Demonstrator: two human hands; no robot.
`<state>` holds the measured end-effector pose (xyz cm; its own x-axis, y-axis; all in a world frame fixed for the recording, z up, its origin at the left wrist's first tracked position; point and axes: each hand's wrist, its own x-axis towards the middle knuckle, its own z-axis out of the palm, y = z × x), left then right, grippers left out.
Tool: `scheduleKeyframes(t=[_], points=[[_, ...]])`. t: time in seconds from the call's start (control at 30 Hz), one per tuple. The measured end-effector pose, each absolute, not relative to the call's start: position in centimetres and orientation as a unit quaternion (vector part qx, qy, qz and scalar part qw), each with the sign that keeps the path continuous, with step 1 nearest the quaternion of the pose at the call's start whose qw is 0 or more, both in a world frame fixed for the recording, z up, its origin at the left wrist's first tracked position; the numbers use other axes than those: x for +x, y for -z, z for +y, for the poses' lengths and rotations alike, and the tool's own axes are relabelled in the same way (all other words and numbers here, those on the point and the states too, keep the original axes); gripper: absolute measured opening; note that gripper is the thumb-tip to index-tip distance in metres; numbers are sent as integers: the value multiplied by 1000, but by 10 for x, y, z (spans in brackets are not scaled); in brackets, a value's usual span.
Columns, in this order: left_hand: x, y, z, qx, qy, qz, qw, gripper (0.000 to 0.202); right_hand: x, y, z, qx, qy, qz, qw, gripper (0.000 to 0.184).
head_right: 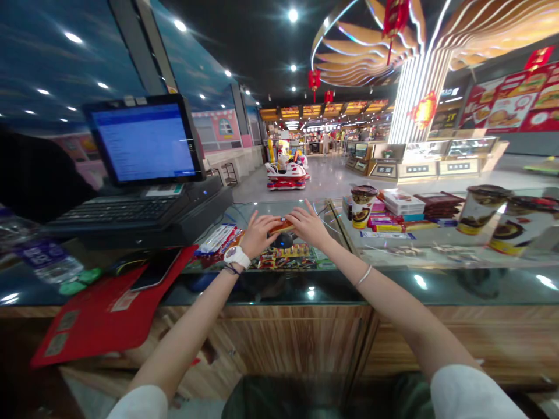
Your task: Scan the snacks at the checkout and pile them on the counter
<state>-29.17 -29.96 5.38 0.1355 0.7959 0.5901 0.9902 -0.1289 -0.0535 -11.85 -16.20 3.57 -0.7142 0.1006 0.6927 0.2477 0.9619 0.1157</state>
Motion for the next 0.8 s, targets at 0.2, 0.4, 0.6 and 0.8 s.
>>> scheduleKeyframes(t=[0.2, 0.4, 0.6, 0.8], points=[[-280, -53, -266, -738, 210, -595, 241, 35, -98, -34, -144, -132, 90, -913, 375, 42], [-263, -64, -233, -723, 221, -602, 257, 40, -94, -33, -134, -187, 87, -894, 398, 42], [-254, -63, -218, -706, 246, -603, 279, 31, -93, -31, -129, -202, 96, -881, 416, 43], [-264, -54, -227, -708, 246, -594, 292, 30, -94, -27, -129, -206, 93, -879, 421, 43]])
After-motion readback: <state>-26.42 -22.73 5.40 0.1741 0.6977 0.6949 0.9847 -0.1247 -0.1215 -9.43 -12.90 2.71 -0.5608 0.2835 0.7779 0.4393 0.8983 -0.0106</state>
